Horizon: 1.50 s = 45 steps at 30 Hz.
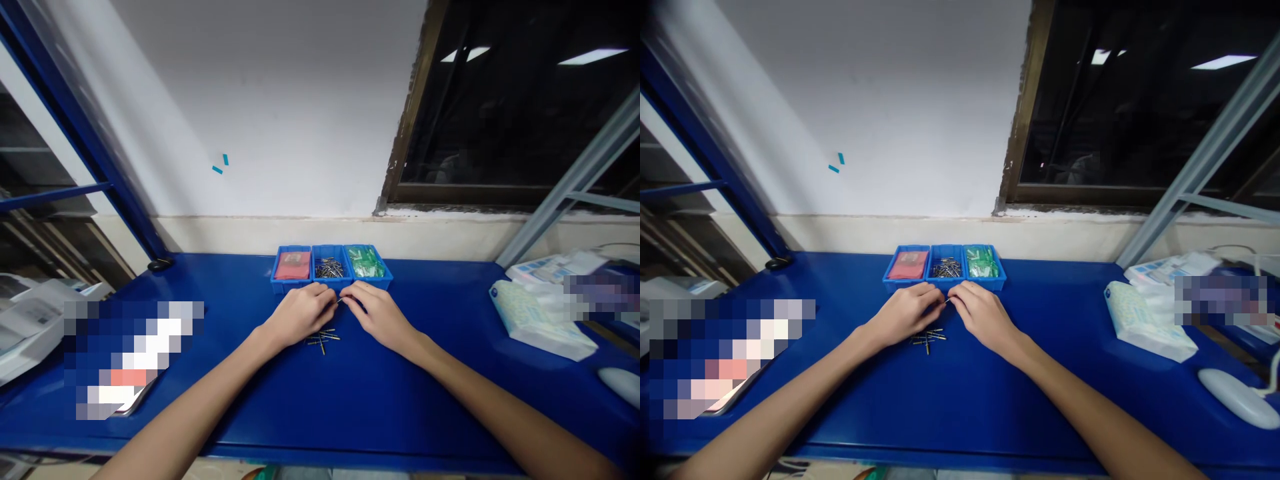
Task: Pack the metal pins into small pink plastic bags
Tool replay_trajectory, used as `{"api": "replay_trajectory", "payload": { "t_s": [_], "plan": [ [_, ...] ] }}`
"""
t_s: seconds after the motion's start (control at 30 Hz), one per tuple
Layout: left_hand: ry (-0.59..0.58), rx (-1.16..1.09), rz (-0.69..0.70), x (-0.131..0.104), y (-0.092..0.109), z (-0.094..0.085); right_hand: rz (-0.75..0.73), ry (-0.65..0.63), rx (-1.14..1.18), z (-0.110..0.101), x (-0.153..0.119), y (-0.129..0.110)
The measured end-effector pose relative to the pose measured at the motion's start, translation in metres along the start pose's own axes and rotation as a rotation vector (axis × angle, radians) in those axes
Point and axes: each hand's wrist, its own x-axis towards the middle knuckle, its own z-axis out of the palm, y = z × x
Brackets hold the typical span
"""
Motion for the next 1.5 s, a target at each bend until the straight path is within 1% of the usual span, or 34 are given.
{"api": "replay_trajectory", "payload": {
  "t_s": [0.13,0.23,0.33,0.43,0.5,0.63,0.73,0.8,0.9,1.07,1.13,1.27,1.33,1.5],
  "plan": [
    [0.001,0.008,-0.002,0.001,-0.001,-0.001,0.011,-0.035,-0.050,0.002,-0.001,0.005],
    [0.016,0.010,-0.001,0.001,-0.003,-0.003,0.026,-0.064,-0.053,0.004,-0.002,0.004],
    [0.022,0.004,-0.004,0.001,-0.003,-0.005,0.064,-0.073,0.009,0.005,-0.001,0.000],
    [0.018,-0.006,-0.018,0.001,-0.002,-0.008,0.138,-0.055,0.105,0.007,0.000,-0.004],
    [-0.016,0.008,-0.033,0.001,0.000,-0.010,0.178,-0.072,0.124,0.009,-0.001,-0.005],
    [-0.118,0.060,-0.047,0.001,0.003,-0.013,0.181,-0.125,0.005,0.010,-0.004,-0.006],
    [-0.119,0.059,-0.046,0.001,0.003,-0.013,0.176,-0.129,-0.025,0.009,-0.005,-0.006],
    [-0.097,0.038,-0.046,0.001,0.002,-0.012,0.192,-0.136,0.023,0.009,-0.004,-0.006],
    [-0.063,-0.015,-0.044,0.001,0.001,-0.010,0.229,-0.140,0.155,0.011,-0.002,-0.005],
    [0.015,-0.049,-0.024,0.000,-0.001,-0.005,0.345,-0.114,0.334,0.015,0.001,-0.004],
    [0.025,-0.049,-0.001,-0.001,-0.002,-0.003,0.396,-0.116,0.434,0.015,0.002,-0.005],
    [0.008,-0.012,0.035,-0.001,-0.001,-0.003,0.481,-0.156,0.615,0.012,0.003,-0.009],
    [0.006,-0.014,0.043,-0.001,0.000,-0.004,0.484,-0.164,0.650,0.010,0.005,-0.012],
    [0.043,-0.057,0.040,0.000,0.000,-0.008,0.430,-0.156,0.681,0.004,0.007,-0.013]
  ]
}}
